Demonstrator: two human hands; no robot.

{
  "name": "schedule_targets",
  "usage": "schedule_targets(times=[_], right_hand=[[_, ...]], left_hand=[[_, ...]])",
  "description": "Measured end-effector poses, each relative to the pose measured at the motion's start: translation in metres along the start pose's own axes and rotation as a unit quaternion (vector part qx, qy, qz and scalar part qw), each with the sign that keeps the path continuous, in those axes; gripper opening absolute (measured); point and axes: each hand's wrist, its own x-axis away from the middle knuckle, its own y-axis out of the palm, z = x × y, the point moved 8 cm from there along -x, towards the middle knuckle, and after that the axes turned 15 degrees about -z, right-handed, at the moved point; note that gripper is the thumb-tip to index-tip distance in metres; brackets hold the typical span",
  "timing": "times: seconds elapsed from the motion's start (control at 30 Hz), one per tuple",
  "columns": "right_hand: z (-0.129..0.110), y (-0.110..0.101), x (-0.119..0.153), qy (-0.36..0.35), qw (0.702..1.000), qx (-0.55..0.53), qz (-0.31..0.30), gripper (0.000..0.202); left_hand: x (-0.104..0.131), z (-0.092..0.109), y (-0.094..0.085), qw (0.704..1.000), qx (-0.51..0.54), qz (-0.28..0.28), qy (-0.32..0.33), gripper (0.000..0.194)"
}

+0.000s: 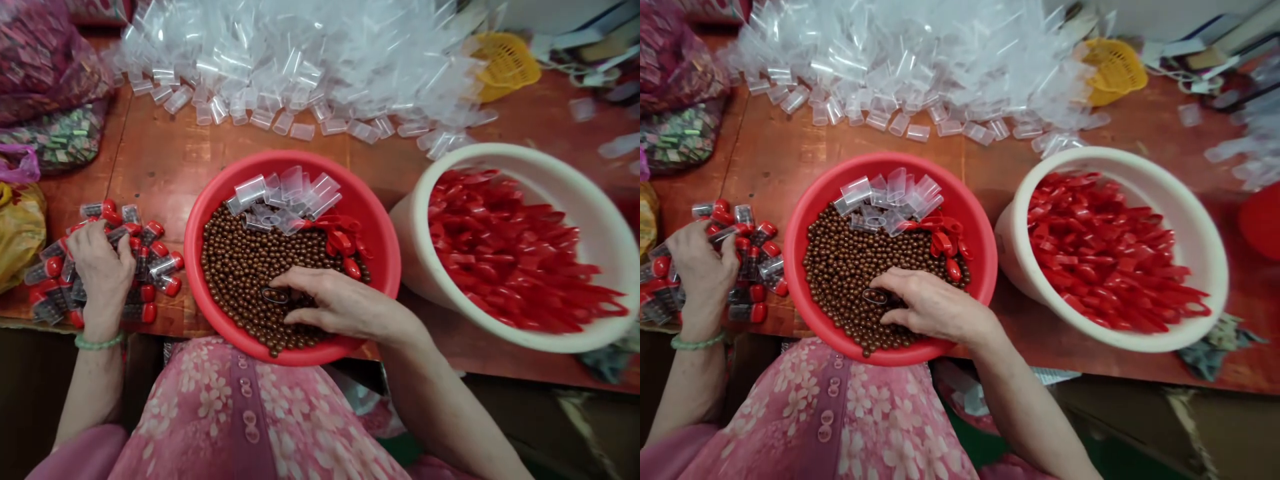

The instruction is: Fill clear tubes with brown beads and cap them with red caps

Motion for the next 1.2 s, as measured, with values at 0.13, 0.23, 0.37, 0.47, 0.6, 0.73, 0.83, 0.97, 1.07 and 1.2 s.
schedule_targets(times=[0.13, 0.23, 0.37, 0.47, 0.6, 0.73, 0.83, 0.97, 1.07, 1.2], right_hand=[[-0.004, 0.007, -0.011, 0.02, 0.999, 0.042, 0.011, 0.021], [-0.001, 0.001, -0.01, 0.017, 0.998, 0.025, 0.049, 0.016], [-0.006, -0.016, -0.002, -0.018, 0.991, -0.018, 0.131, 0.016], [-0.022, -0.027, 0.001, -0.049, 0.982, -0.02, 0.183, 0.016], [-0.034, -0.034, 0.0, -0.085, 0.974, -0.037, 0.207, 0.018], [-0.012, -0.045, 0.014, -0.063, 0.967, -0.052, 0.24, 0.025], [0.03, -0.059, 0.034, 0.137, 0.945, 0.046, 0.293, 0.017], [0.066, -0.06, 0.037, 0.353, 0.892, 0.187, 0.214, 0.016], [0.069, -0.055, 0.029, 0.376, 0.883, 0.224, 0.171, 0.015], [0.063, -0.055, 0.03, 0.328, 0.893, 0.202, 0.231, 0.019]], left_hand=[[0.01, 0.031, -0.003, 0.996, 0.002, 0.045, 0.074, 0.04], [0.026, 0.074, 0.0, 0.984, 0.091, 0.008, 0.155, 0.037], [0.043, 0.14, 0.041, 0.917, 0.182, -0.247, 0.256, 0.047], [0.05, 0.165, 0.066, 0.872, 0.169, -0.356, 0.289, 0.058], [0.047, 0.179, 0.082, 0.823, 0.208, -0.423, 0.316, 0.051], [0.041, 0.175, 0.086, 0.814, 0.249, -0.447, 0.274, 0.043], [0.036, 0.169, 0.088, 0.822, 0.279, -0.447, 0.217, 0.042], [0.032, 0.172, 0.093, 0.798, 0.339, -0.464, 0.182, 0.026], [0.031, 0.172, 0.095, 0.742, 0.436, -0.491, 0.134, 0.02], [0.035, 0.171, 0.089, 0.664, 0.547, -0.5, 0.093, 0.021]])
